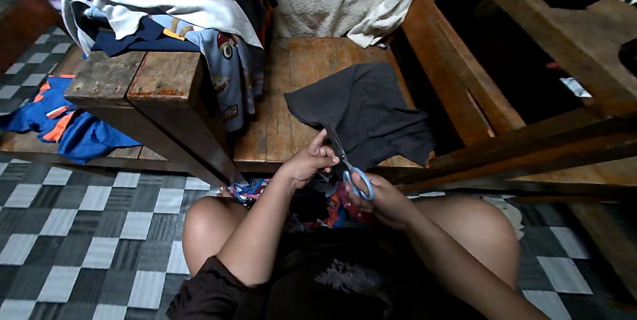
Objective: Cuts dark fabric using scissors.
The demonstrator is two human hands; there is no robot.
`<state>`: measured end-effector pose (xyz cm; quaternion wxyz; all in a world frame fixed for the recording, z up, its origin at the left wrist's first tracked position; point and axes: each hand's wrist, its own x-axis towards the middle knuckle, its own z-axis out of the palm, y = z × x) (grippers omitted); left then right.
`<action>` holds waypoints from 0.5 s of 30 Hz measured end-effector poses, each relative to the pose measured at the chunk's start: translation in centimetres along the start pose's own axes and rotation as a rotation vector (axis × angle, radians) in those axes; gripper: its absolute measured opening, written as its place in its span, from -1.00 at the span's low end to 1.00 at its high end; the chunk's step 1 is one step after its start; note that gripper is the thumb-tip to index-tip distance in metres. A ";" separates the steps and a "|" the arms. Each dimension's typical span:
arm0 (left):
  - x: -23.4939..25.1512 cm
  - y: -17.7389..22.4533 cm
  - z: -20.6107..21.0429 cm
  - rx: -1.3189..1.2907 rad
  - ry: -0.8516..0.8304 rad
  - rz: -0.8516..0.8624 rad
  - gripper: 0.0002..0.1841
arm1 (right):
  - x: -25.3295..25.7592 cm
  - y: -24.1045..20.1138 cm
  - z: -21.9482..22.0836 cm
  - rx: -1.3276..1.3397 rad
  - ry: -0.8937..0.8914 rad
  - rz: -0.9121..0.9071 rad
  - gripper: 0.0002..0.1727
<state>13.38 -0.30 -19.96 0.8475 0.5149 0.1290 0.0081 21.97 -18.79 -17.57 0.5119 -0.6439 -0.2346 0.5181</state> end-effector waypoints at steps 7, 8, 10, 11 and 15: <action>-0.3 0.9 0.1 0.160 0.074 -0.056 -0.25 | 0.0 -0.1 0.0 -0.058 0.015 0.029 -0.67; -0.3 1.0 0.1 0.215 0.112 -0.062 -0.30 | 0.0 -0.2 -0.1 -0.065 0.013 0.036 -0.68; -0.2 1.0 0.0 0.240 0.214 -0.058 -0.43 | -0.1 -0.2 -0.1 -0.073 0.011 0.048 -0.69; 0.0 0.9 0.0 0.209 0.273 -0.046 -0.47 | -0.1 -0.1 -0.1 -0.080 0.006 0.054 -0.70; 0.6 0.6 0.2 0.105 0.424 0.025 -0.57 | 0.0 0.0 -0.2 -0.100 0.004 0.070 -0.71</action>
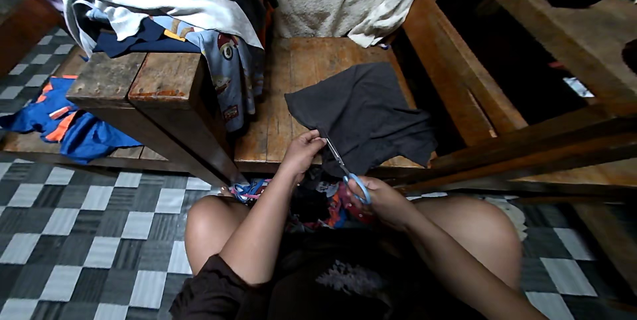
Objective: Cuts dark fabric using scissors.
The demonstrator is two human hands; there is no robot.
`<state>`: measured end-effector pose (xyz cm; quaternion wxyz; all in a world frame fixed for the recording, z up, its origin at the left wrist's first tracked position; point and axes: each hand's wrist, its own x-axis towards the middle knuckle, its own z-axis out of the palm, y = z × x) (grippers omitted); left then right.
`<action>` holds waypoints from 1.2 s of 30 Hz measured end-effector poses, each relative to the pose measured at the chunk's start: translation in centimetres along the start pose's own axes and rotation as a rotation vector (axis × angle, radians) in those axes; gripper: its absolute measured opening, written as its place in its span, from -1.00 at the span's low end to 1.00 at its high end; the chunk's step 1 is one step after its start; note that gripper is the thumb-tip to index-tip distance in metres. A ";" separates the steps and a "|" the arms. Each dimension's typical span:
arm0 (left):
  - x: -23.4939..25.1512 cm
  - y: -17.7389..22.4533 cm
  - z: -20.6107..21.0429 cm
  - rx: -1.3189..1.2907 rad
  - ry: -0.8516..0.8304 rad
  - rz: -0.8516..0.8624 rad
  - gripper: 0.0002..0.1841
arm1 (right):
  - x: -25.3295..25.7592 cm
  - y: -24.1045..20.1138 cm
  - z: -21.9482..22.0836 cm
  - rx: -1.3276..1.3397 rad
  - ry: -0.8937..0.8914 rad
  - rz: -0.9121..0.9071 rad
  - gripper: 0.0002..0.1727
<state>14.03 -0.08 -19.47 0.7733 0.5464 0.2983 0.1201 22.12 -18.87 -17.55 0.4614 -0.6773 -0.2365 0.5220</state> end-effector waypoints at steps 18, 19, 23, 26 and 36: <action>0.2 -0.6 0.5 -0.310 -0.066 -0.054 -0.31 | 0.8 0.1 -0.2 0.065 -0.056 -0.038 -0.64; 0.2 -0.7 0.5 -0.324 -0.067 -0.055 -0.32 | 0.9 0.1 -0.1 0.066 -0.054 -0.040 -0.64; 0.3 -0.8 0.6 -0.336 -0.071 -0.055 -0.30 | 0.9 0.1 0.1 0.060 -0.022 -0.025 -0.65; 0.3 -0.9 0.5 -0.337 -0.084 -0.053 -0.29 | 0.9 0.1 0.2 0.059 -0.004 -0.012 -0.66; 0.1 -1.0 0.1 -0.221 -0.216 -0.049 -0.24 | 1.1 -0.4 -0.3 0.087 -0.036 -0.031 -0.62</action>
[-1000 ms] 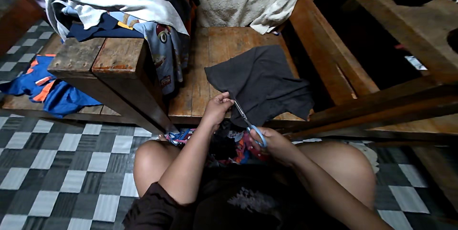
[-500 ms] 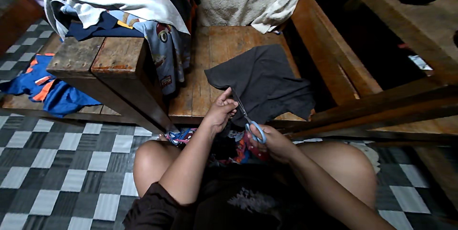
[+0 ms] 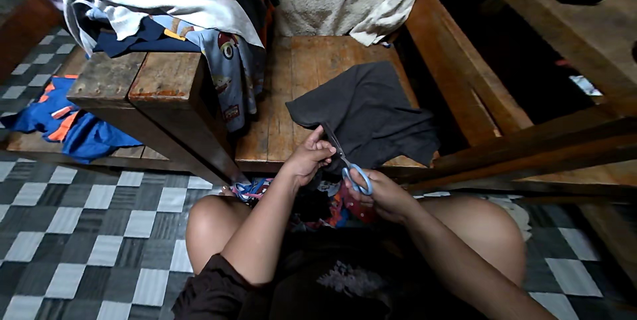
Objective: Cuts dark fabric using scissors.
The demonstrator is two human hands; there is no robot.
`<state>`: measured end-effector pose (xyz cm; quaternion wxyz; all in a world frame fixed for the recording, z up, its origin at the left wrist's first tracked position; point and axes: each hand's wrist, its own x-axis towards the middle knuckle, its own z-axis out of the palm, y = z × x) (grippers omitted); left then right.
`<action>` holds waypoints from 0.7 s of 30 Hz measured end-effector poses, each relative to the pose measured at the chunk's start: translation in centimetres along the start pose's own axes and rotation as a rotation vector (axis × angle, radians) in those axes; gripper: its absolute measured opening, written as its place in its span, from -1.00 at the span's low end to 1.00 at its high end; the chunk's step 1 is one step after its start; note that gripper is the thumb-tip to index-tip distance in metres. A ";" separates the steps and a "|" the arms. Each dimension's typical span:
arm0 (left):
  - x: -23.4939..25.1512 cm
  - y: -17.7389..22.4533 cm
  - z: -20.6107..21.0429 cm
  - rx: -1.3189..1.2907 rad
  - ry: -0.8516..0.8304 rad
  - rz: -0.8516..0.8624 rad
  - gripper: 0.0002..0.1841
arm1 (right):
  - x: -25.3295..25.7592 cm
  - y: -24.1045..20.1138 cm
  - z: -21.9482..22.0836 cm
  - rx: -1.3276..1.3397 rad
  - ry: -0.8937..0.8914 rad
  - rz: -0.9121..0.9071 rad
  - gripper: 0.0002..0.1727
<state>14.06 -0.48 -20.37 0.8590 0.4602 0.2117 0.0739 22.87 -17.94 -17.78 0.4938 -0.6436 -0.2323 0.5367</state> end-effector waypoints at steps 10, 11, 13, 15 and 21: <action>-0.2 0.9 -0.1 0.142 0.061 -0.020 -0.38 | 0.3 -0.5 -0.7 -0.091 0.009 0.062 -0.71; -0.2 1.0 -0.1 0.157 0.102 -0.011 -0.43 | 0.3 -0.5 -0.8 -0.092 -0.001 0.065 -0.71; 0.1 0.8 -0.1 0.137 0.190 0.026 -0.58 | 0.4 -0.5 -0.9 -0.097 -0.021 0.068 -0.71; 0.4 0.6 -0.2 0.116 0.267 0.069 -0.66 | 0.4 -0.6 -0.8 -0.107 -0.034 0.070 -0.71; 0.7 0.6 -0.3 0.107 0.319 0.093 -0.62 | 0.3 -0.5 -1.0 -0.088 -0.048 0.061 -0.71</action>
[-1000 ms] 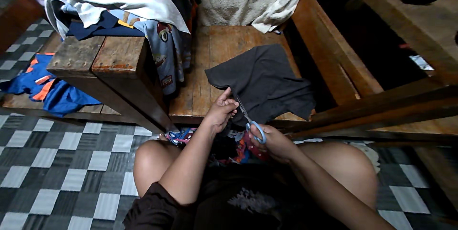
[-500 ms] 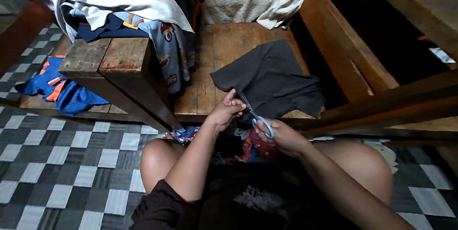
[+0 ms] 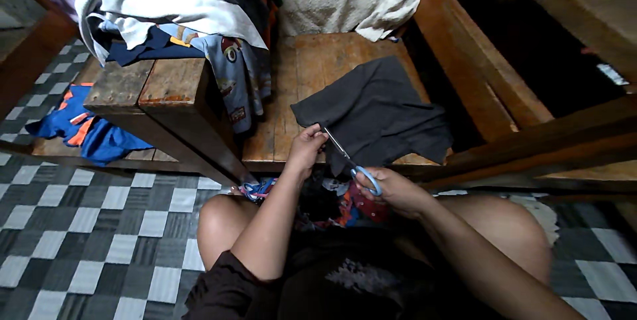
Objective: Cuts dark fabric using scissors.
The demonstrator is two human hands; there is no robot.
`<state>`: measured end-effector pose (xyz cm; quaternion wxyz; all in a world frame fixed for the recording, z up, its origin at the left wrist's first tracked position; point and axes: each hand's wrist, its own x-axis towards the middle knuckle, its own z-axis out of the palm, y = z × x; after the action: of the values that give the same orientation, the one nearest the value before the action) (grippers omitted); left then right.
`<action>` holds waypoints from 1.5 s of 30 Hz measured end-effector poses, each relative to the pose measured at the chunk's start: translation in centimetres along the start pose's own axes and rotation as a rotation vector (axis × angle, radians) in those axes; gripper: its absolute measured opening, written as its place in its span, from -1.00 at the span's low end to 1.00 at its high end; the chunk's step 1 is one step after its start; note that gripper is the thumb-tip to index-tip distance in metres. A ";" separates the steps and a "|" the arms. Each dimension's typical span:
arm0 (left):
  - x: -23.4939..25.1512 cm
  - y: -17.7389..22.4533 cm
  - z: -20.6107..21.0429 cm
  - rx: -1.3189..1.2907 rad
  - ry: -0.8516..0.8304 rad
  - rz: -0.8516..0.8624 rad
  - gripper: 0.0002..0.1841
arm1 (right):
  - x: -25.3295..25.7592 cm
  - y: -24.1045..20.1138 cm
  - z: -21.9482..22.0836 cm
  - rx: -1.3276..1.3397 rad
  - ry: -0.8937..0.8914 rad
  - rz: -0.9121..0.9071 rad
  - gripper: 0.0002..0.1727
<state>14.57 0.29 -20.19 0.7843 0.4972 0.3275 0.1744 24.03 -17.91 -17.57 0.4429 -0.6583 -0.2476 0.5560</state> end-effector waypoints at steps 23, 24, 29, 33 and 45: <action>-0.2 0.1 -0.6 -0.118 -0.243 -0.057 -0.21 | 1.0 -0.5 0.2 0.064 -0.012 -0.040 -0.69; -0.2 0.2 -0.6 -0.113 -0.250 -0.059 -0.21 | 1.0 -0.4 0.1 0.065 -0.025 -0.044 -0.69; -0.2 0.3 -0.9 -0.043 -0.337 -0.069 -0.25 | 1.2 -0.3 -0.5 0.065 -0.085 -0.083 -0.65; -0.2 0.4 -1.1 -0.001 -0.353 -0.074 -0.27 | 1.1 -0.7 -0.4 0.048 -0.053 -0.061 -0.67; -0.1 1.0 -0.8 0.064 -0.042 0.037 -0.79 | 0.7 -1.1 -0.1 -0.079 -0.014 -0.017 -0.76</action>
<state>14.02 1.24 -19.49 0.7713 0.5316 0.3071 0.1679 24.49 -16.81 -17.03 0.4193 -0.6694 -0.2780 0.5466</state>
